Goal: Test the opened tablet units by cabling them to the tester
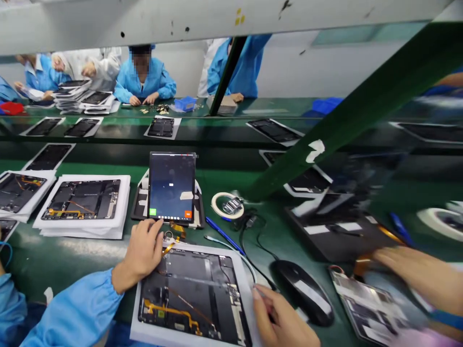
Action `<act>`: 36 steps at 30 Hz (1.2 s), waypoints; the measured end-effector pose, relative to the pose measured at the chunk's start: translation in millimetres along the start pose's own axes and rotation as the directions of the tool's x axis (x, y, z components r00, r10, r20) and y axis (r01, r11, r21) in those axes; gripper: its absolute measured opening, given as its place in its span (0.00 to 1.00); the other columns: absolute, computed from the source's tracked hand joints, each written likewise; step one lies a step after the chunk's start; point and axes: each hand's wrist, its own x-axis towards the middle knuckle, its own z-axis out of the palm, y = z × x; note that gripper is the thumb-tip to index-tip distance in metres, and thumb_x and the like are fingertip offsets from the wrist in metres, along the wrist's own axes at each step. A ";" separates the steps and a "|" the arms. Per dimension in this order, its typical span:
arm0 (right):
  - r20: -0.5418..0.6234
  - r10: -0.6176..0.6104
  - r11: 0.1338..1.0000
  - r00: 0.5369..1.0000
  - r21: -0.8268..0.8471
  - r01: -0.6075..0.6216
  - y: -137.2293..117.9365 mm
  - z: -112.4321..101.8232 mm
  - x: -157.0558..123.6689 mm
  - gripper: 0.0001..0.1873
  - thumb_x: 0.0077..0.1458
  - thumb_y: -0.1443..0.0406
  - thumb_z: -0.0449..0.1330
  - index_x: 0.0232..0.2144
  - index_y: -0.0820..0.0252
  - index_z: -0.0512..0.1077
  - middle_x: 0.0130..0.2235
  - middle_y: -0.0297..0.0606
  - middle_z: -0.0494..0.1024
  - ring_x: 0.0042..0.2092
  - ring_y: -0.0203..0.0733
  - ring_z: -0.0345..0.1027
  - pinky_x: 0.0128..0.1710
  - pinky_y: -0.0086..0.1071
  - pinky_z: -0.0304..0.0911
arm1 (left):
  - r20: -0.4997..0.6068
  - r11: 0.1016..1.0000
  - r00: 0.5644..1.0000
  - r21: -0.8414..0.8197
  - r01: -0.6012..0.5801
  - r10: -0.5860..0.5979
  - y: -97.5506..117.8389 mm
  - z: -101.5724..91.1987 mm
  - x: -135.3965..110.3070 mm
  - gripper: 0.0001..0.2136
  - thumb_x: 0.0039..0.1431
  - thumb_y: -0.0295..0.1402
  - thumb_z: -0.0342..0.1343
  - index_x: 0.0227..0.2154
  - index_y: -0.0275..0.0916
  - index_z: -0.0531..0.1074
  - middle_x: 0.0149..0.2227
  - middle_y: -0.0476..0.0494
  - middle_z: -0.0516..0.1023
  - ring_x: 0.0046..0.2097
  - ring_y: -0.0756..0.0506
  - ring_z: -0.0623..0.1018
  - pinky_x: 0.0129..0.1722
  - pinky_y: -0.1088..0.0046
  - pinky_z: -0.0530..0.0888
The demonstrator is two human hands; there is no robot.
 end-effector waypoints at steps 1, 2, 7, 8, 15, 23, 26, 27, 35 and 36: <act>0.015 -0.029 0.999 0.999 0.040 0.028 -7.3 -0.5 7.1 0.18 0.69 0.56 0.51 0.40 0.62 0.75 0.34 0.44 0.80 0.30 0.39 0.74 0.35 0.30 0.69 | 0.139 0.997 0.990 -0.077 0.031 -0.020 0.9 -6.8 0.8 0.19 0.69 0.35 0.42 0.51 0.36 0.75 0.46 0.37 0.79 0.47 0.42 0.75 0.48 0.65 0.69; 0.036 -0.059 0.994 0.998 0.089 0.056 -15.9 -0.2 15.4 0.15 0.69 0.59 0.52 0.40 0.61 0.75 0.34 0.43 0.80 0.31 0.39 0.74 0.36 0.30 0.69 | 0.287 0.988 0.958 -0.138 0.065 -0.022 1.9 -13.6 1.2 0.17 0.68 0.36 0.45 0.46 0.37 0.77 0.38 0.41 0.80 0.40 0.46 0.76 0.43 0.70 0.69; 0.214 -0.327 0.896 0.920 0.380 0.231 -67.9 11.2 63.5 0.08 0.68 0.68 0.52 0.40 0.58 0.72 0.36 0.41 0.75 0.39 0.42 0.71 0.41 0.34 0.67 | 0.668 0.980 0.741 -0.186 0.071 0.073 5.9 -33.1 -1.9 0.10 0.55 0.33 0.62 0.40 0.38 0.76 0.25 0.53 0.76 0.27 0.52 0.73 0.29 0.79 0.63; 0.258 -0.396 0.867 0.882 0.421 0.266 -77.4 15.5 71.6 0.08 0.68 0.69 0.52 0.40 0.58 0.71 0.38 0.41 0.75 0.41 0.42 0.70 0.42 0.35 0.67 | 0.696 0.983 0.714 -0.174 0.063 0.077 5.5 -33.0 -2.6 0.11 0.53 0.32 0.63 0.40 0.38 0.75 0.25 0.53 0.76 0.27 0.52 0.74 0.28 0.80 0.62; 0.432 -0.678 0.716 0.595 0.570 0.403 -108.7 53.1 91.0 0.06 0.66 0.71 0.55 0.38 0.60 0.71 0.39 0.38 0.74 0.41 0.42 0.66 0.41 0.35 0.64 | 0.825 0.947 0.563 -0.222 0.231 0.056 -1.6 -19.3 -5.7 0.03 0.53 0.25 0.52 0.29 0.37 0.69 0.20 0.54 0.70 0.20 0.51 0.72 0.20 0.81 0.64; 0.431 -0.717 0.688 0.548 0.565 0.456 -106.4 60.6 88.8 0.08 0.67 0.71 0.52 0.39 0.59 0.71 0.38 0.38 0.73 0.39 0.41 0.65 0.38 0.33 0.63 | 0.857 0.903 0.511 -0.273 0.331 0.071 1.3 -20.8 -5.5 0.06 0.53 0.22 0.48 0.26 0.38 0.64 0.17 0.54 0.68 0.18 0.50 0.71 0.20 0.81 0.66; 0.400 -0.736 0.672 0.546 0.522 0.525 -106.5 65.0 85.5 0.08 0.68 0.71 0.51 0.39 0.60 0.70 0.37 0.38 0.73 0.38 0.41 0.64 0.37 0.34 0.63 | 0.859 0.903 0.507 -0.273 0.332 0.074 2.9 -23.1 -5.1 0.06 0.52 0.22 0.48 0.24 0.38 0.62 0.18 0.53 0.68 0.18 0.50 0.71 0.20 0.80 0.66; 0.389 -0.742 0.668 0.546 0.504 0.548 -106.1 66.9 83.9 0.08 0.67 0.71 0.51 0.38 0.60 0.70 0.36 0.38 0.73 0.37 0.42 0.64 0.36 0.35 0.63 | 0.857 0.904 0.510 -0.275 0.329 0.076 3.0 -23.5 -5.1 0.06 0.52 0.22 0.47 0.24 0.38 0.62 0.18 0.53 0.68 0.19 0.50 0.71 0.20 0.80 0.66; 0.354 -0.768 0.641 0.534 0.412 0.648 -102.2 67.2 80.5 0.10 0.68 0.69 0.52 0.35 0.60 0.70 0.34 0.36 0.72 0.35 0.41 0.64 0.33 0.34 0.61 | 0.863 0.881 0.499 -0.300 0.367 0.086 -1.6 -19.7 -5.4 0.06 0.51 0.22 0.48 0.27 0.39 0.66 0.17 0.54 0.68 0.18 0.50 0.71 0.19 0.80 0.66; 0.351 -0.771 0.637 0.532 0.400 0.659 -102.4 66.4 81.0 0.10 0.69 0.69 0.52 0.35 0.60 0.70 0.34 0.36 0.72 0.34 0.41 0.64 0.33 0.33 0.60 | 0.861 0.879 0.500 -0.305 0.368 0.090 -1.7 -19.7 -5.3 0.06 0.51 0.22 0.48 0.27 0.39 0.66 0.17 0.54 0.68 0.18 0.50 0.71 0.19 0.81 0.66</act>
